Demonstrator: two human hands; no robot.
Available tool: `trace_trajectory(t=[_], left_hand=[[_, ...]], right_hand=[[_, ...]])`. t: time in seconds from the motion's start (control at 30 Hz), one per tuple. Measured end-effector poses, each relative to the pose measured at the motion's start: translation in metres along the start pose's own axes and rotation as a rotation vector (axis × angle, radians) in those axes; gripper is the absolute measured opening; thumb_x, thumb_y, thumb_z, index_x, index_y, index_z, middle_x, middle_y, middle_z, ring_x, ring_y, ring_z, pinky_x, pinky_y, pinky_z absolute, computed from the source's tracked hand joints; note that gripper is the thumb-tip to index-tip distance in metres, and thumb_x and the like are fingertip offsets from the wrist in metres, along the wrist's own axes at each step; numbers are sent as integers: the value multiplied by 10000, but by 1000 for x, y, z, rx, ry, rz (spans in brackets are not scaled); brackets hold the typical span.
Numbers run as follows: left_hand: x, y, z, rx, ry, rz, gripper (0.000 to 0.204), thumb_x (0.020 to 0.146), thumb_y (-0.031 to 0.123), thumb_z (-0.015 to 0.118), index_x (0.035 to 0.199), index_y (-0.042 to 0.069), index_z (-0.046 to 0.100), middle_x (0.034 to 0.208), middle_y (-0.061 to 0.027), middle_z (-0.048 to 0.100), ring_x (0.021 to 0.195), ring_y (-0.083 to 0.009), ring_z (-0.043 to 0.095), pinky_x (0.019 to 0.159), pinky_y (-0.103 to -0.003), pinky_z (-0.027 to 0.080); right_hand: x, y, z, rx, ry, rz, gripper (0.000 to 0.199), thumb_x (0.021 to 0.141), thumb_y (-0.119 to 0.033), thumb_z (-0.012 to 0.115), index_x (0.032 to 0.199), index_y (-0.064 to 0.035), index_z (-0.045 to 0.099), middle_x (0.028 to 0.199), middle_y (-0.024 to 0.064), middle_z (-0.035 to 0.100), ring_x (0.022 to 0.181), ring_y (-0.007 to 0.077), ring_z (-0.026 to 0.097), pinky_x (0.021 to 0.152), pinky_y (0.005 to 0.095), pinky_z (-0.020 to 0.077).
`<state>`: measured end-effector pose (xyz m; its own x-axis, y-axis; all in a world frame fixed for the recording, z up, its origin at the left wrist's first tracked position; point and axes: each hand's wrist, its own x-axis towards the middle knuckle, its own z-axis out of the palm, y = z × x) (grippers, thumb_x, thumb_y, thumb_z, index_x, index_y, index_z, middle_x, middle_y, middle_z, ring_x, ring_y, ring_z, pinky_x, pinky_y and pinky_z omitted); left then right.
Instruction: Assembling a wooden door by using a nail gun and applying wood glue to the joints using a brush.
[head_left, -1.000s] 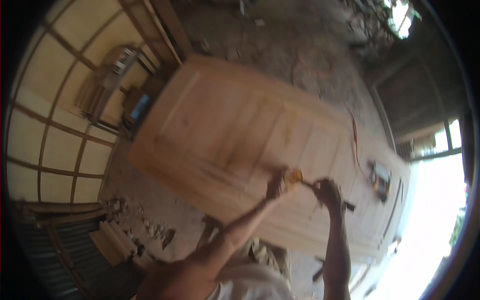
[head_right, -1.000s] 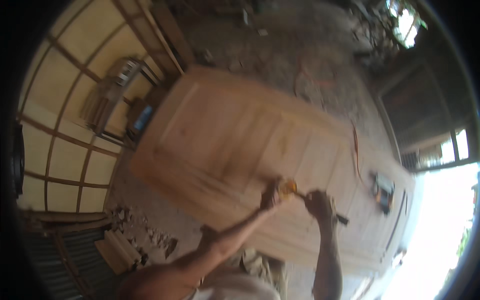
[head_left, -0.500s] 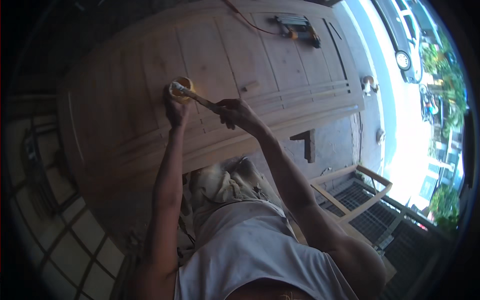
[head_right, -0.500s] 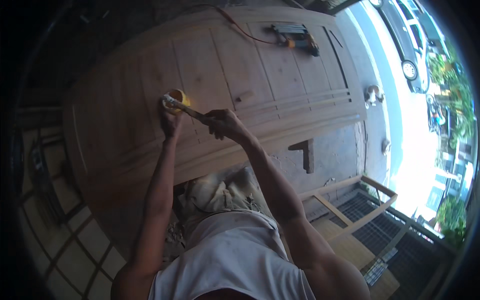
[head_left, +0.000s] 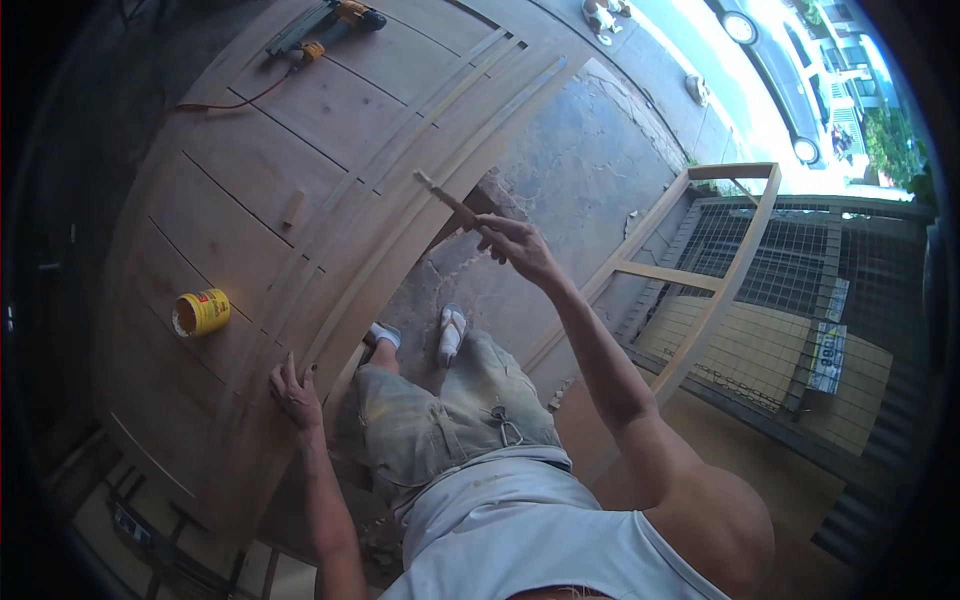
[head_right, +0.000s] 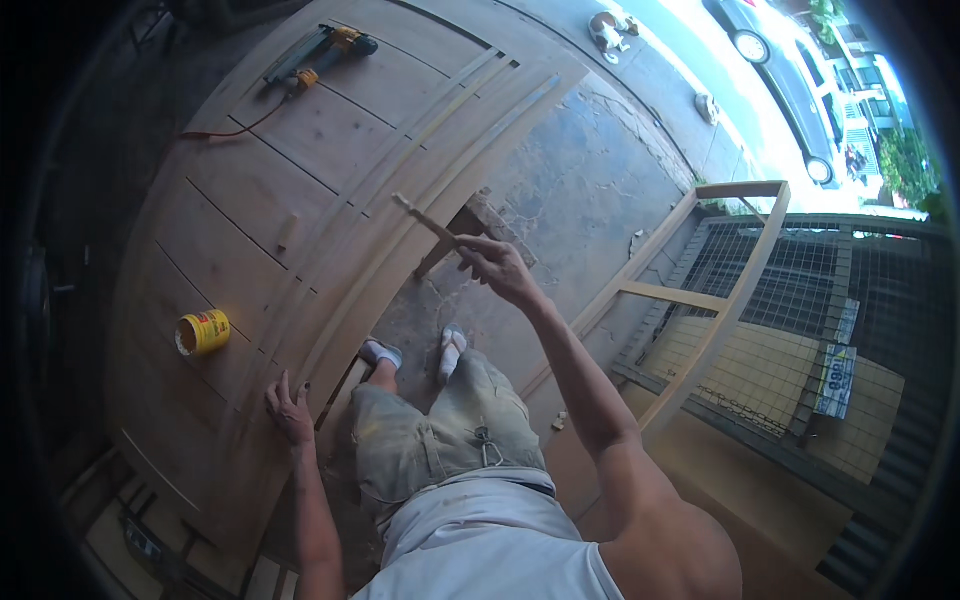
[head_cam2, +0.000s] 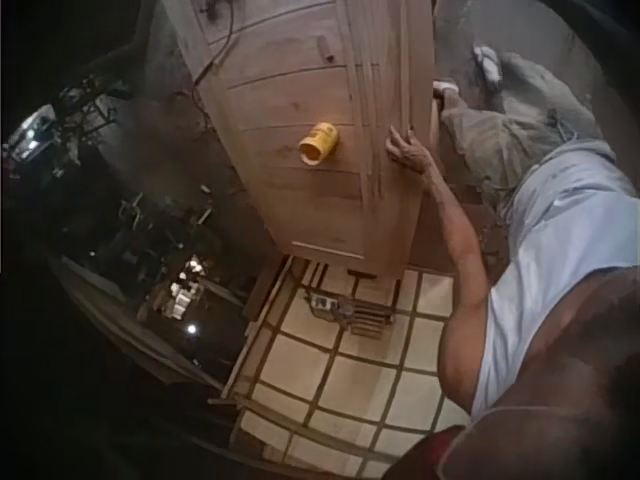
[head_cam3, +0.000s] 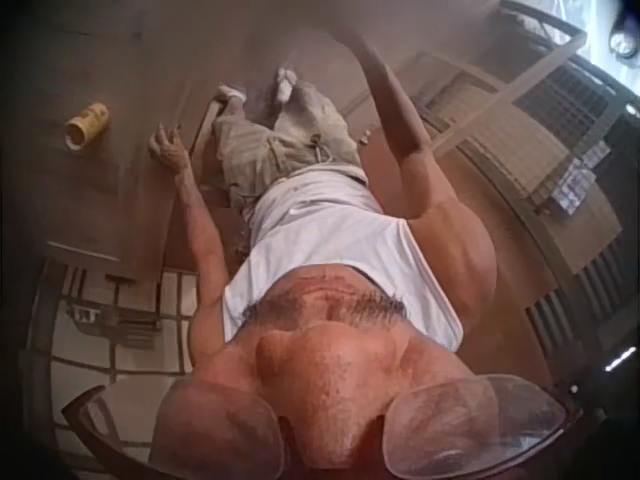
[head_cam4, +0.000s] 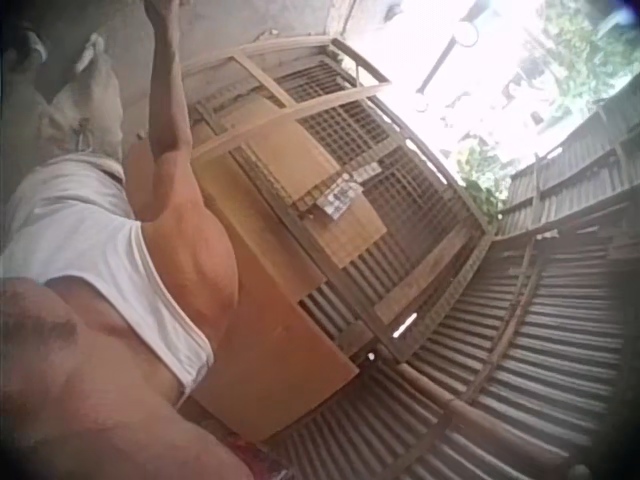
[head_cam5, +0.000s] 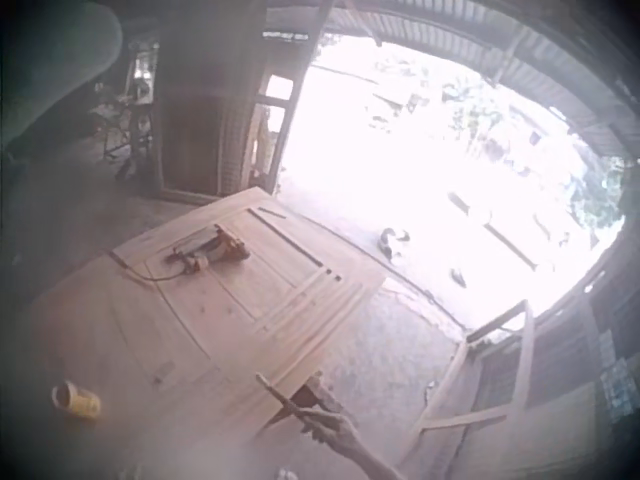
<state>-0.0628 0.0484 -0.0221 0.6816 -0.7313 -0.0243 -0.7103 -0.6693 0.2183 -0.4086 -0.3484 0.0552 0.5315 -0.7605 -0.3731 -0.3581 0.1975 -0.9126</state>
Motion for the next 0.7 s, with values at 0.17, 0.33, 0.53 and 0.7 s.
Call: trace_trajectory(t=[0.17, 0.33, 0.53, 0.7], left_hand=[[9, -22, 15, -72, -37, 189, 362, 961, 183, 749, 1294, 42, 722, 1139, -152, 664, 1059, -339, 657, 906, -478, 522], [9, -25, 24, -123, -61, 240, 295, 987, 49, 690, 1274, -18, 715, 1118, -174, 661, 1011, -344, 669, 844, -443, 547], [9, -22, 25, -70, -15, 287, 285, 979, 23, 702, 1261, -11, 731, 1100, -165, 662, 981, -331, 668, 825, -430, 551], [8, -17, 23, -54, -7, 219, 279, 960, 48, 737, 1233, -3, 750, 1086, -153, 674, 985, -329, 664, 821, -434, 545]], right_hand=[[48, 65, -65, 99, 193, -12, 404, 1073, -290, 667, 1409, -69, 697, 942, -19, 752, 854, 46, 628, 743, 228, 523], [87, 102, -83, -6, 274, -21, 393, 1058, -265, 681, 1381, -43, 706, 1059, 40, 784, 951, 90, 657, 897, 291, 535], [78, 105, -71, -85, 299, -54, 403, 1049, -272, 687, 1375, -35, 702, 1090, 88, 803, 969, 113, 685, 900, 317, 552], [60, 98, -73, -70, 169, 87, 406, 1028, -287, 713, 1359, -52, 721, 1065, 100, 804, 968, 104, 677, 875, 300, 545]])
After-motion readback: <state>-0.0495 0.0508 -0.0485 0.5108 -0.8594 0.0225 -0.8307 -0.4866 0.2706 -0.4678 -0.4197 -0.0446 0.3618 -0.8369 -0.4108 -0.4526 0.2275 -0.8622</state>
